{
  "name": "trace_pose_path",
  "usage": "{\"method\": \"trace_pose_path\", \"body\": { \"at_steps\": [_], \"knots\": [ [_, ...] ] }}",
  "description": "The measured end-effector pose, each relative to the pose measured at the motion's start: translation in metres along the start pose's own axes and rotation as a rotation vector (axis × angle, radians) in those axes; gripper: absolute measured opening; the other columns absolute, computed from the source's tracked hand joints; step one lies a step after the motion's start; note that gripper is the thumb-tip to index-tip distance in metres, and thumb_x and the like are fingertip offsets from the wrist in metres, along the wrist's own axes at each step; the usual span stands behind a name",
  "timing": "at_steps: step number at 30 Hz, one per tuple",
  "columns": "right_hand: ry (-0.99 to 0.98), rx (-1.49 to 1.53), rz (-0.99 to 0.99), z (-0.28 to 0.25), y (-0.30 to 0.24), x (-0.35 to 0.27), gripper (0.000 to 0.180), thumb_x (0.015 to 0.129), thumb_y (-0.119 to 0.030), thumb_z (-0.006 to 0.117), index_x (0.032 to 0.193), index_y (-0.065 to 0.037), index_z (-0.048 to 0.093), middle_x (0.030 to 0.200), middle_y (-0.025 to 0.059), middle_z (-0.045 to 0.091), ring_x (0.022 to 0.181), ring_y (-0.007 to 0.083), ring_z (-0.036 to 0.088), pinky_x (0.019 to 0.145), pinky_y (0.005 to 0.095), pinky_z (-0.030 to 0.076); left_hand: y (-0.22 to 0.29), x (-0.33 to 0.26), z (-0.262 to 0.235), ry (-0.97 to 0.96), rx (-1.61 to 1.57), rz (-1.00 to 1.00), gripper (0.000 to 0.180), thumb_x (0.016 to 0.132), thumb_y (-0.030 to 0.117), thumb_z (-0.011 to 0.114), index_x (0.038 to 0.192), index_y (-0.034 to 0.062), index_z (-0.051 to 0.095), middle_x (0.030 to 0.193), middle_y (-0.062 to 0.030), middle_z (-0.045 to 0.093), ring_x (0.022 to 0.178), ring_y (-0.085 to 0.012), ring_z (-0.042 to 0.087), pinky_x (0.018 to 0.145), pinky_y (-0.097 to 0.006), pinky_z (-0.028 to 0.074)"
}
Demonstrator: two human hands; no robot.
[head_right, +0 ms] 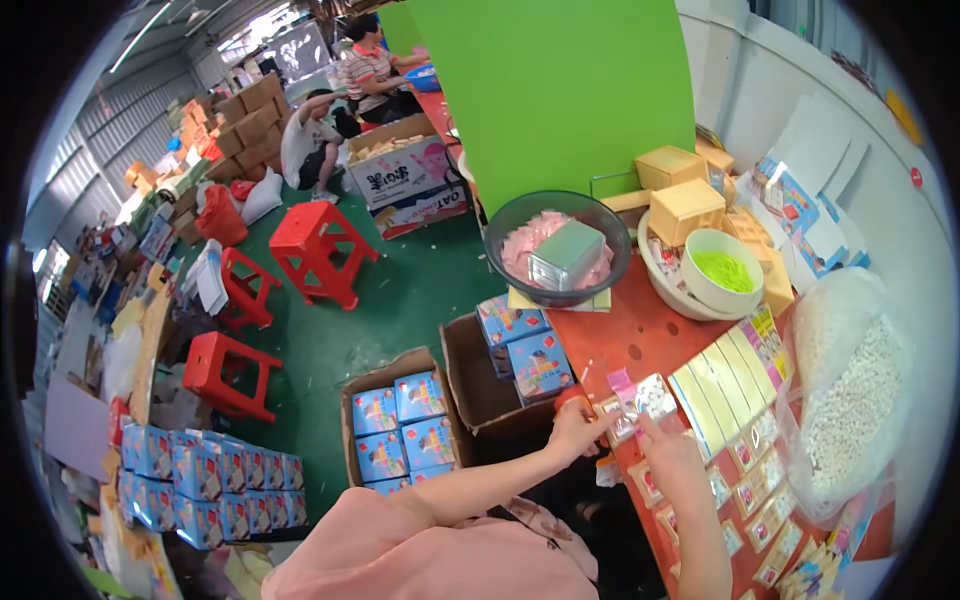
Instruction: Packaging small white candies into partitioned trays, labeling them, and placing them into boxes.
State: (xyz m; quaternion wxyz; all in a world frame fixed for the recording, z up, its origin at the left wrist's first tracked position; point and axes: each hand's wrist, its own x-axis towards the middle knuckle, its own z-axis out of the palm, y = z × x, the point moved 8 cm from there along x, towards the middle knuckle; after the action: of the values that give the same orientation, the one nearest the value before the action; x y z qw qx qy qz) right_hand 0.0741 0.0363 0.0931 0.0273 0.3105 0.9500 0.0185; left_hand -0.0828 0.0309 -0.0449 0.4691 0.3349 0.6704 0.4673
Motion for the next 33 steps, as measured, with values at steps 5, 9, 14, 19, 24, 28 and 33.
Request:
{"method": "trace_pose_path", "body": {
  "at_steps": [5,9,14,19,24,28,33],
  "knots": [
    [-0.073,0.018,-0.044,0.006,0.002,0.001,0.015,0.076,0.001,0.066,0.09,-0.002,0.065,0.142,0.0079,0.058,0.083,0.0296,0.071,0.07,0.0443,0.058,-0.014,-0.001,0.018,-0.034,-0.262,-0.163,0.055,0.078,0.034,0.087,0.095,0.0052,0.043,0.071,-0.014,0.065,0.048,-0.0234,0.067,0.039,-0.034,0.052],
    [0.012,0.092,-0.026,0.006,-0.001,-0.008,0.015,0.075,-0.001,0.066,0.09,-0.002,0.063,0.141,0.0081,0.059,0.084,0.0297,0.071,0.07,0.0432,0.058,0.003,-0.018,0.014,-0.093,-0.32,-0.262,0.05,0.086,0.031,0.081,0.109,0.0035,0.046,0.073,-0.0128,0.065,0.049,-0.0222,0.066,0.041,-0.032,0.054],
    [0.034,0.108,-0.013,0.004,-0.009,-0.012,0.016,0.078,-0.011,0.07,0.089,-0.002,0.063,0.138,0.012,0.059,0.092,0.0293,0.069,0.077,0.0403,0.057,0.001,-0.019,0.003,-0.157,-0.267,-0.299,0.042,0.086,0.03,0.081,0.104,0.0028,0.054,0.077,-0.0102,0.067,0.048,-0.0172,0.063,0.039,-0.026,0.047],
    [0.106,0.149,-0.034,0.002,-0.007,-0.01,0.017,0.078,-0.011,0.069,0.092,-0.001,0.064,0.138,0.0117,0.059,0.092,0.0297,0.069,0.081,0.0433,0.057,0.007,-0.015,0.001,-0.189,-0.223,-0.344,0.028,0.088,0.027,0.079,0.091,0.0063,0.061,0.073,-0.0037,0.064,0.058,-0.0134,0.061,0.049,-0.026,0.048],
    [0.035,0.268,0.028,-0.003,0.005,-0.008,0.011,0.076,0.0,0.064,0.086,0.0,0.061,0.14,0.0083,0.059,0.099,0.0301,0.067,0.079,0.0419,0.057,0.008,-0.019,0.003,-0.25,-0.332,-0.418,0.031,0.09,0.033,0.076,0.091,0.0056,0.062,0.077,-0.0054,0.065,0.063,-0.0158,0.062,0.057,-0.031,0.052],
    [0.015,0.346,0.043,-0.002,0.01,-0.01,0.011,0.077,0.002,0.063,0.087,0.002,0.06,0.142,0.0081,0.058,0.103,0.0313,0.067,0.08,0.0427,0.057,0.008,-0.013,0.003,-0.239,-0.356,-0.46,0.036,0.091,0.039,0.074,0.089,0.0047,0.064,0.074,-0.0077,0.066,0.059,-0.018,0.063,0.056,-0.032,0.053],
    [-0.004,0.388,0.025,0.002,0.01,-0.013,0.016,0.081,-0.003,0.06,0.095,0.002,0.064,0.14,0.0089,0.06,0.089,0.0331,0.07,0.08,0.0444,0.057,0.013,-0.017,0.0,-0.15,-0.292,-0.443,0.03,0.091,0.033,0.074,0.082,0.0056,0.065,0.067,-0.0063,0.066,0.05,-0.0158,0.06,0.048,-0.029,0.049]
  ]
}}
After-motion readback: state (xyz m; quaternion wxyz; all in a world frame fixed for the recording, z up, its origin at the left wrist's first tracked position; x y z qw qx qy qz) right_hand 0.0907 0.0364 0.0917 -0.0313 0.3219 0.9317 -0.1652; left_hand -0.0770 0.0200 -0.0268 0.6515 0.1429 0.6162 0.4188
